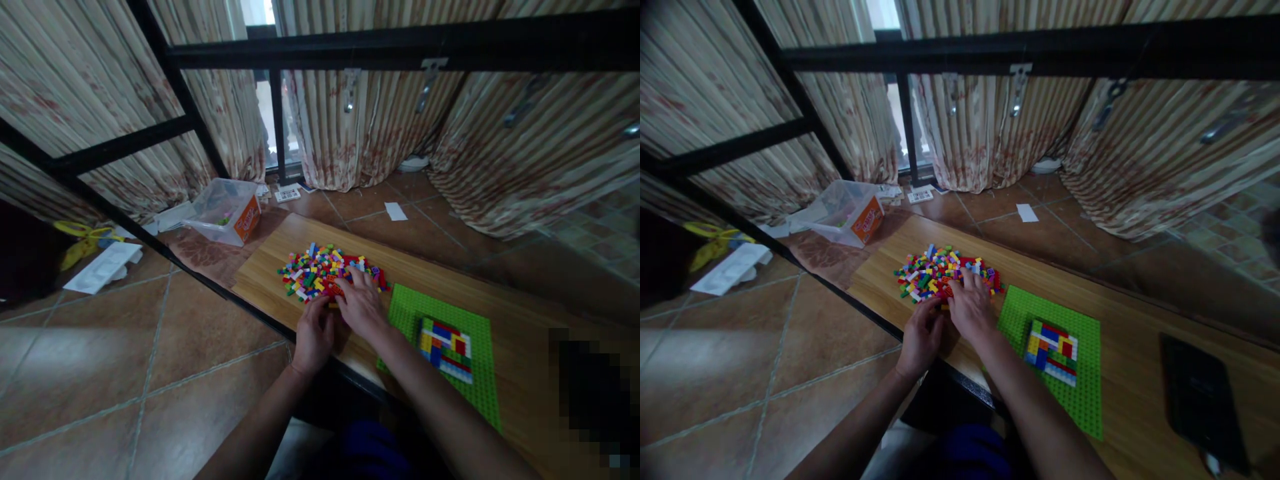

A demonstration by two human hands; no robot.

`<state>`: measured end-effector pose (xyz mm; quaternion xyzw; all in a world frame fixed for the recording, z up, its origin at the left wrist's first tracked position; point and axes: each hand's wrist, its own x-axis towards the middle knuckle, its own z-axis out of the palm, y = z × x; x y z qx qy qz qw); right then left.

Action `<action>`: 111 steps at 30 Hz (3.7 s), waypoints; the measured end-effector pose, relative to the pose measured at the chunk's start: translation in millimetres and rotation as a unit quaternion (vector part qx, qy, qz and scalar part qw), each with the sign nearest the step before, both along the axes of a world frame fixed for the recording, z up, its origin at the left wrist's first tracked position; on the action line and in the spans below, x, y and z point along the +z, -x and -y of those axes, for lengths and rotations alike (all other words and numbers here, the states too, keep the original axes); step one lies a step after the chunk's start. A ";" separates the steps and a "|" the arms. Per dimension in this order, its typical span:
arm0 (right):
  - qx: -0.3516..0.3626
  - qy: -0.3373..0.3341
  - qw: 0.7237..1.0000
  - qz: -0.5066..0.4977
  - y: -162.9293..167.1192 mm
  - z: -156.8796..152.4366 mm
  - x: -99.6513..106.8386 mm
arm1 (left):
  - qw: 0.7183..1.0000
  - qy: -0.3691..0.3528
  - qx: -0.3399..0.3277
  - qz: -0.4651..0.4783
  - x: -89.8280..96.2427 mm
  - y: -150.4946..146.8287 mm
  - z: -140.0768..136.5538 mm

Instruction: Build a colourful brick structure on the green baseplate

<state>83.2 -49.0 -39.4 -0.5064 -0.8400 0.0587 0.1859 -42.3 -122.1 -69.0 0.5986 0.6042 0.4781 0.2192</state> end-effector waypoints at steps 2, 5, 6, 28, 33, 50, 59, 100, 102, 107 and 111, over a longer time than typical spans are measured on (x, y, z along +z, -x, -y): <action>0.002 0.008 1.000 0.014 3.1 -2.1 1.6 | 1.000 0.004 -0.002 -0.003 -0.4 0.8 -0.9; -0.003 0.010 1.000 0.012 4.6 -3.1 2.2 | 1.000 0.008 -0.007 -0.009 -1.5 2.2 -3.0; -0.010 0.010 1.000 0.008 4.9 -3.1 2.2 | 1.000 0.007 -0.010 -0.012 -1.7 2.6 -3.6; -0.041 -0.015 0.996 -0.078 1.1 4.4 16.3 | 0.999 0.005 -0.019 -0.047 0.2 7.1 -7.9; -0.045 0.012 0.991 -0.129 -9.8 26.1 14.5 | 0.999 0.016 -0.007 -0.049 1.5 6.6 -7.9; -0.086 0.088 0.918 -0.377 -64.4 116.6 7.9 | 0.925 0.223 -0.195 0.238 39.8 -52.6 31.0; -0.122 0.162 0.910 -0.362 -98.9 145.1 1.7 | 0.873 0.306 -0.216 0.314 37.5 -66.9 45.3; -0.199 0.073 0.939 -0.272 -173.8 50.1 -16.3 | 0.958 0.169 -0.225 0.056 28.5 -144.6 -67.1; -0.195 0.076 0.939 -0.273 -173.9 49.3 -15.8 | 0.960 0.167 -0.220 0.043 29.7 -145.1 -66.0; -0.193 0.086 0.938 -0.276 -172.8 48.8 -15.1 | 0.962 0.173 -0.210 0.028 28.1 -146.3 -66.9; -0.190 0.084 0.938 -0.279 -171.8 49.6 -16.8 | 0.959 0.183 -0.216 0.020 25.7 -146.7 -71.5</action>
